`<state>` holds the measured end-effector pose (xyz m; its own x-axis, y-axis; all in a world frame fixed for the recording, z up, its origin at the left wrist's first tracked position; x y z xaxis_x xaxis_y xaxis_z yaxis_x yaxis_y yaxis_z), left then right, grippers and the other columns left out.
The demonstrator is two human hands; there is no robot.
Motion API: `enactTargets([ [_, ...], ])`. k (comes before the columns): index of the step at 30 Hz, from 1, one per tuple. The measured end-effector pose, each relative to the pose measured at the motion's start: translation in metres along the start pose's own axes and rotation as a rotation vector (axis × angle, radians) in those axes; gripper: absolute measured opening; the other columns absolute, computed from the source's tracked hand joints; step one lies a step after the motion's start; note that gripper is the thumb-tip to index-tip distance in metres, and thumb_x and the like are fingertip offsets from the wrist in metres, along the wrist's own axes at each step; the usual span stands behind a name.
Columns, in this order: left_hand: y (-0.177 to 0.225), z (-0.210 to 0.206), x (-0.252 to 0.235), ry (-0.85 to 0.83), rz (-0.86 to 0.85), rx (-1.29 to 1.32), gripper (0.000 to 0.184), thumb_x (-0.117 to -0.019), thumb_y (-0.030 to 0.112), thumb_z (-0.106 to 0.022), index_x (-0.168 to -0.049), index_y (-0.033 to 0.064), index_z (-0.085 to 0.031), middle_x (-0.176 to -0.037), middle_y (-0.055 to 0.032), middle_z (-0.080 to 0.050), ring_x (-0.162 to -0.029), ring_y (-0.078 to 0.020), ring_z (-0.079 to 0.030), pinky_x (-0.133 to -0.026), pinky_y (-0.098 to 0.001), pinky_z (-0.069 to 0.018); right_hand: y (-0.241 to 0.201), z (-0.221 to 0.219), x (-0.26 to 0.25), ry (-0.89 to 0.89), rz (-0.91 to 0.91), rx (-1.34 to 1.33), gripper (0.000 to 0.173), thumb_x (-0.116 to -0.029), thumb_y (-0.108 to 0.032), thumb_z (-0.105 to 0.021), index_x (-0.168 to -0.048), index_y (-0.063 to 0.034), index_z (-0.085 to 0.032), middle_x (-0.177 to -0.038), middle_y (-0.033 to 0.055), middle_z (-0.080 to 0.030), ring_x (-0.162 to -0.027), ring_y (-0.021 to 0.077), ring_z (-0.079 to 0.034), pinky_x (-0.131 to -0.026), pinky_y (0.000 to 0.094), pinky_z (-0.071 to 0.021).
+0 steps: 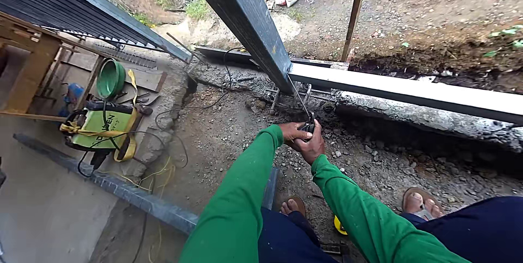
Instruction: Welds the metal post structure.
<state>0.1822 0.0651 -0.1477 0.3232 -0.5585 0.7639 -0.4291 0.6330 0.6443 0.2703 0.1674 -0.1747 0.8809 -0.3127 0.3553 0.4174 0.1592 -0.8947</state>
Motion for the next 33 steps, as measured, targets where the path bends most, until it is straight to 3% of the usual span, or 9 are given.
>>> enactTargets([
  [22,0.002,0.002,-0.001,0.031,0.013,-0.017,0.063,-0.0928,0.028,-0.076,-0.147,0.0083,-0.051,-0.121,-0.0156,-0.068,-0.106,-0.0223,-0.068,-0.096,-0.0439,-0.0557,0.000,0.000,-0.003,-0.010,0.005,-0.042,0.105,-0.0714,-0.036,-0.085,-0.157,-0.0074,-0.031,-0.126,0.0197,-0.066,-0.116,0.0311,-0.065,-0.102,0.0519,-0.0523],
  [26,0.002,0.001,-0.001,0.026,0.024,0.022,0.063,-0.0931,0.028,-0.076,-0.147,0.0092,-0.050,-0.119,-0.0165,-0.068,-0.102,-0.0247,-0.070,-0.090,-0.0461,-0.0591,0.000,0.000,-0.003,-0.017,0.001,-0.039,0.105,-0.0715,-0.035,-0.085,-0.157,-0.0084,-0.030,-0.128,0.0188,-0.065,-0.117,0.0308,-0.065,-0.102,0.0519,-0.0521],
  [28,0.008,-0.003,0.003,0.030,0.009,-0.006,0.061,-0.0949,0.027,-0.074,-0.148,0.0090,-0.050,-0.123,-0.0163,-0.068,-0.106,-0.0244,-0.069,-0.095,-0.0458,-0.0569,0.001,0.001,-0.001,-0.004,0.002,-0.066,0.104,-0.0714,-0.033,-0.086,-0.157,-0.0102,-0.031,-0.128,0.0192,-0.065,-0.117,0.0314,-0.065,-0.101,0.0534,-0.0526],
  [30,0.008,-0.004,0.000,0.042,-0.026,-0.094,0.065,-0.0940,0.028,-0.074,-0.150,0.0067,-0.049,-0.129,-0.0178,-0.067,-0.114,-0.0255,-0.066,-0.102,-0.0467,-0.0529,-0.001,0.004,0.002,0.024,0.011,-0.076,0.104,-0.0710,-0.031,-0.085,-0.156,-0.0055,-0.032,-0.130,0.0217,-0.064,-0.118,0.0329,-0.064,-0.103,0.0529,-0.0521],
  [33,0.014,-0.010,0.010,0.114,0.059,-0.154,0.062,-0.0944,0.031,-0.074,-0.149,0.0102,-0.052,-0.128,-0.0161,-0.068,-0.114,-0.0259,-0.067,-0.100,-0.0484,-0.0548,-0.002,0.006,0.007,-0.022,-0.045,-0.137,0.100,-0.0728,-0.030,-0.086,-0.154,-0.0061,-0.034,-0.123,0.0188,-0.067,-0.113,0.0287,-0.068,-0.099,0.0501,-0.0561],
])
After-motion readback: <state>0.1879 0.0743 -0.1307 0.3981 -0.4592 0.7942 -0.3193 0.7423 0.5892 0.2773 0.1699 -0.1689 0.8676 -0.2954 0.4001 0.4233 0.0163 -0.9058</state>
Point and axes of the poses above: each hand's wrist, its own x-axis away from the middle knuckle, its own z-axis out of the back of the hand, y = z × x, the point moved 3 cm from there along -x, towards the middle knuckle
